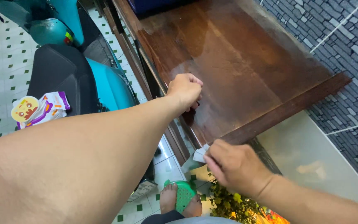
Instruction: Wiping the top surface and edges of a wooden cabinet with a cloth.
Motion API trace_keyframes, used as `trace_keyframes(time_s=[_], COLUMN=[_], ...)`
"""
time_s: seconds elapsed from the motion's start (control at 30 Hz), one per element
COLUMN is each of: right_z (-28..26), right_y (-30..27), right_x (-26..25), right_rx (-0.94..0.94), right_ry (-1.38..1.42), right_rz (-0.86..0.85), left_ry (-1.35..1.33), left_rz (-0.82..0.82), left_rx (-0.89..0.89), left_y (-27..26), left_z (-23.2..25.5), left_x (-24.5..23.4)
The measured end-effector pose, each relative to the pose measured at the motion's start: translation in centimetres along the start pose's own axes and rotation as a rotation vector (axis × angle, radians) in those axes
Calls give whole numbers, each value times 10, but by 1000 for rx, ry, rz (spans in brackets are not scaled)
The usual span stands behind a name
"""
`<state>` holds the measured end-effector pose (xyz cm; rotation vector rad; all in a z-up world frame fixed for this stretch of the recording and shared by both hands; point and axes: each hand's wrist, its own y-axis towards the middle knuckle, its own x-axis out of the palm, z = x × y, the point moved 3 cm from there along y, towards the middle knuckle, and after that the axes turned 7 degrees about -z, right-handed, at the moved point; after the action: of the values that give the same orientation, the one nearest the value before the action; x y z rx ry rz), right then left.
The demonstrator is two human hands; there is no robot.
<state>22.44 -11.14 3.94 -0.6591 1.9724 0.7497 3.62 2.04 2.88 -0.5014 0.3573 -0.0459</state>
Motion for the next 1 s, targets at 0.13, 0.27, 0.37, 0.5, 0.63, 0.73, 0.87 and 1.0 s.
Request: trace_keyframes(time_s=[0.13, 0.27, 0.37, 0.5, 0.63, 0.73, 0.87, 1.0], right_z=[62, 120, 75, 4, 28, 53, 2, 15], right_y=[-14, -31, -21, -4, -10, -17, -11, -9], right_x=[-17, -40, -10, -1, -8, -13, -1, -1], right_rx=[239, 468, 304, 173, 85, 237, 212, 108], right_ry=[-126, -311, -181, 46, 1, -50, 34, 5], right_rz=[21, 171, 138, 57, -8, 110, 135, 2], left_ry=[-4, -10, -3, 74, 216, 222, 246, 257], left_rz=[19, 57, 91, 107, 223, 231, 217, 193], left_rx=[7, 51, 43, 60, 87, 40, -7, 18], left_y=[-5, -4, -9, -9, -17, -22, -26, -28], left_z=[-6, -15, -16, -19, -17, -20, -23, -19], left_x=[0, -3, -4, -5, -13, -20, -19, -16])
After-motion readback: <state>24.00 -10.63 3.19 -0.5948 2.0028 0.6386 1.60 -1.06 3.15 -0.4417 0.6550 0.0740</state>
